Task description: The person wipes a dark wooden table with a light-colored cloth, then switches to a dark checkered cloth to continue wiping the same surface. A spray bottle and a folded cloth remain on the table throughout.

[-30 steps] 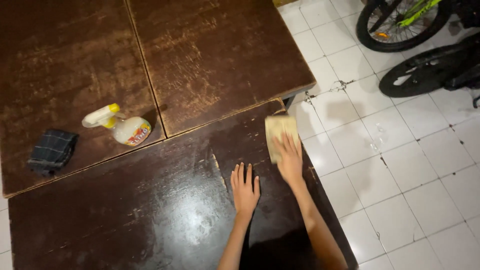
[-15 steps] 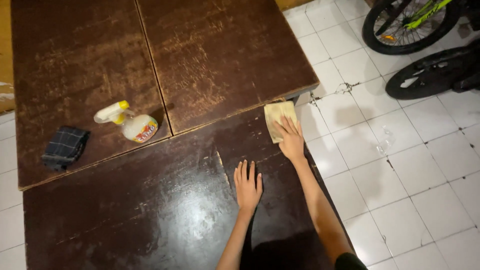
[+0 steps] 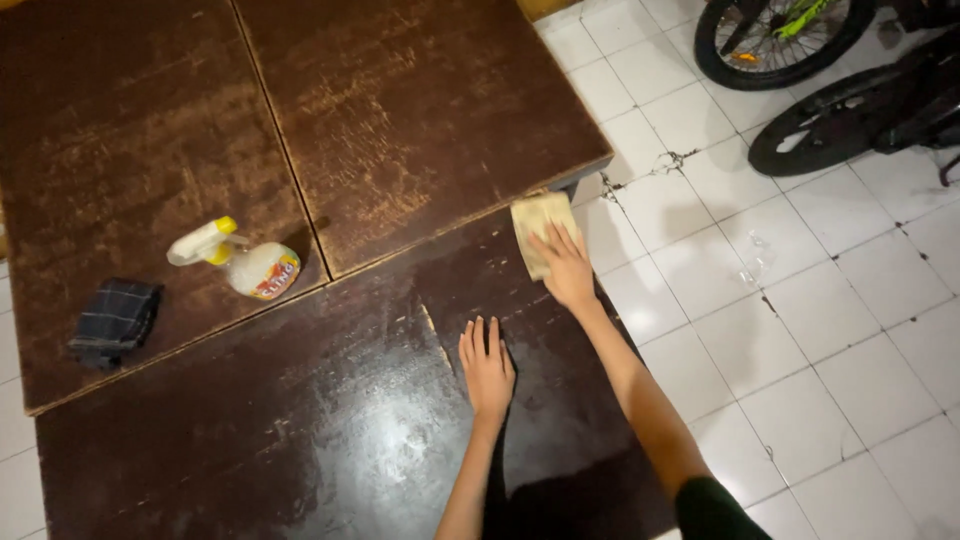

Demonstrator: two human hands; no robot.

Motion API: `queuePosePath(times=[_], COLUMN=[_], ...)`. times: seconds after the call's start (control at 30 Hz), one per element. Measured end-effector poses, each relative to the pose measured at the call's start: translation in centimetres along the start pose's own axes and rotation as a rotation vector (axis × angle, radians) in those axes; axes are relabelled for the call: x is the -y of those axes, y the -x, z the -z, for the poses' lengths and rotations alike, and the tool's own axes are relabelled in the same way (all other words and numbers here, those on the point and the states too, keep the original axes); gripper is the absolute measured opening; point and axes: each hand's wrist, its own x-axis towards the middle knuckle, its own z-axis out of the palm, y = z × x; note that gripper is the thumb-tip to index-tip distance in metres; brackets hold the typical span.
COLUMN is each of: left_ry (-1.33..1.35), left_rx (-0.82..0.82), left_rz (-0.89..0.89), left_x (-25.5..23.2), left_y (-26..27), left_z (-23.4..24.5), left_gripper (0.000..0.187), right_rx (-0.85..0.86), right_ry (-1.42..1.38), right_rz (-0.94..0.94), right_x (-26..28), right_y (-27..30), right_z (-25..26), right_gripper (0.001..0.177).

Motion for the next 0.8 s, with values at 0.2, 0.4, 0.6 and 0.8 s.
queuePosePath(times=[0.2,0.4,0.6,0.8], left_ry=[-0.004,-0.033,-0.016,0.161], left_rx=[-0.015,-0.059,-0.124,-0.131], left_rz=[-0.007,-0.032,-0.061,-0.084], left_x=[0.1,0.3,0.9,1.8], left_y=[0.0,-0.1,0.1,0.3], left_z=[0.0,-0.7,-1.1,-0.4], left_gripper=[0.040,0.038,0.041,0.041], right_rx=[0.034,0.058,0.107,0.044], right_ry=[-0.018,-0.051,-0.011,-0.212], right_rz=[-0.052,-0.110,-0.145,-0.213], right_x=[1.3,4.2,-1.4,-2.4], right_y=[5.0,16.6,7.0,16.3], right_z=[2.3,6.3,3.3,5.6], right_gripper=[0.094,0.095,0.090,0.086])
